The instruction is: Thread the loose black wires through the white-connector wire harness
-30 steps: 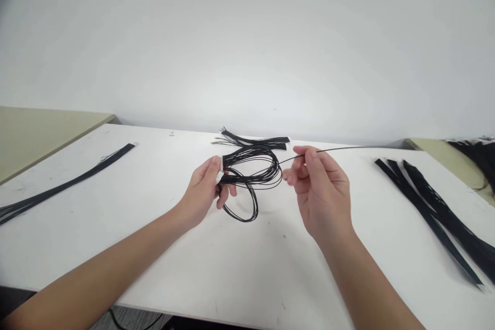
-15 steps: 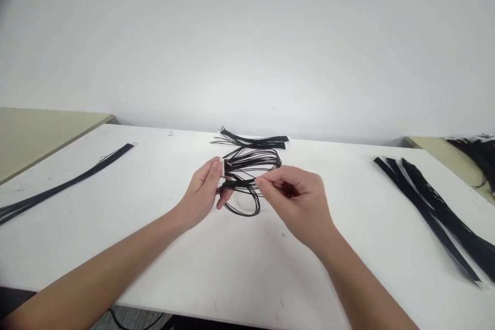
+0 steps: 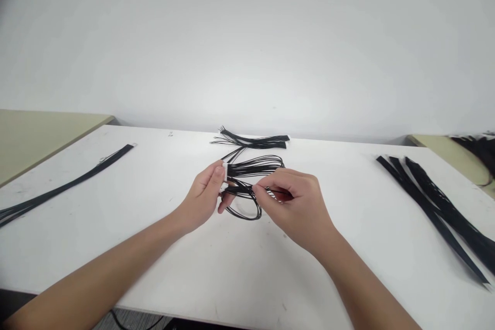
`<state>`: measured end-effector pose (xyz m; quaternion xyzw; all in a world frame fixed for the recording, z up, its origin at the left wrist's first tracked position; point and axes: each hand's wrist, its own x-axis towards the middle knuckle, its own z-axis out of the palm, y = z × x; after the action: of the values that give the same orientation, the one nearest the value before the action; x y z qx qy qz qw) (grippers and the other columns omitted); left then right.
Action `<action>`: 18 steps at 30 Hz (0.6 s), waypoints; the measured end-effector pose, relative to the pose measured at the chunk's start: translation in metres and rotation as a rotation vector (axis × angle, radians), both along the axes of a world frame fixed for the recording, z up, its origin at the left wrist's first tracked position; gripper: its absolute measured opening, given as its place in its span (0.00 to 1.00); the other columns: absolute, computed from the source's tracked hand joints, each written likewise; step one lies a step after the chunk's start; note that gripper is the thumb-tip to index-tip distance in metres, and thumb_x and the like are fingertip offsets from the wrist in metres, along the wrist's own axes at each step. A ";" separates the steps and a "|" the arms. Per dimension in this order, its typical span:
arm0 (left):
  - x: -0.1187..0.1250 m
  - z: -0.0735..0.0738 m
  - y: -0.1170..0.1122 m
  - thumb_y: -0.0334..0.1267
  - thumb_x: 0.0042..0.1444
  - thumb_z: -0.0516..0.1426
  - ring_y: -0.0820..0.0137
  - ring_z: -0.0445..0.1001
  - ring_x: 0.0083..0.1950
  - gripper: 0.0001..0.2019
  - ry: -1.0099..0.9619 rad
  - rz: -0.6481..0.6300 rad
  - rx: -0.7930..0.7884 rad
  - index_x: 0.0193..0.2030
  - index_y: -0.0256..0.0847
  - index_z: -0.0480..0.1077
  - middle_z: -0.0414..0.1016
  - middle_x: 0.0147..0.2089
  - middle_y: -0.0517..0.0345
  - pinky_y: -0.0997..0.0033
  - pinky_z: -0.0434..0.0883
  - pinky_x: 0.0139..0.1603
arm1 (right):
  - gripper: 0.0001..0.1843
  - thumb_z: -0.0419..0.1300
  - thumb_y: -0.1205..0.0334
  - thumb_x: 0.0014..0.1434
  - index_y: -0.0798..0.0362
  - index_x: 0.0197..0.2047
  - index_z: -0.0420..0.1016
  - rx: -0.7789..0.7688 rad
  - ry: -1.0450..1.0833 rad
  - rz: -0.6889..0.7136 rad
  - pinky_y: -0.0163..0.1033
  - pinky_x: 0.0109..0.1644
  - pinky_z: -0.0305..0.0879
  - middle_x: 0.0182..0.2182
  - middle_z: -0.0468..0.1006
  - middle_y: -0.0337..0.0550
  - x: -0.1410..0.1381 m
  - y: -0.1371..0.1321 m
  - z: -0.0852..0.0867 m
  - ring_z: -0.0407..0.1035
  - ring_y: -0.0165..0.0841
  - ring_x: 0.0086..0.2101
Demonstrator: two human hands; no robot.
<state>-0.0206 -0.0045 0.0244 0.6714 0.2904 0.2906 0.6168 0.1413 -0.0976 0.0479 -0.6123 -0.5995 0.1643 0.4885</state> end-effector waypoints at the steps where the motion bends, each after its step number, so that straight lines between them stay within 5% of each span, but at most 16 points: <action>1: 0.000 0.000 0.000 0.51 0.65 0.43 0.79 0.57 0.17 0.17 0.003 -0.005 -0.001 0.31 0.42 0.54 0.60 0.17 0.68 0.77 0.57 0.23 | 0.08 0.60 0.68 0.53 0.52 0.24 0.74 0.001 -0.014 0.001 0.34 0.23 0.53 0.19 0.68 0.36 0.000 0.000 0.000 0.56 0.26 0.21; 18: 0.001 -0.004 0.001 0.52 0.65 0.41 0.79 0.57 0.18 0.17 0.047 -0.050 0.003 0.33 0.42 0.55 0.60 0.17 0.69 0.77 0.58 0.25 | 0.09 0.59 0.75 0.48 0.52 0.22 0.72 0.056 -0.188 0.020 0.33 0.23 0.51 0.18 0.67 0.34 0.003 0.001 0.000 0.53 0.24 0.21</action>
<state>-0.0193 -0.0034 0.0201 0.6861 0.2873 0.2596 0.6159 0.1444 -0.0968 0.0475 -0.6051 -0.6532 0.0943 0.4452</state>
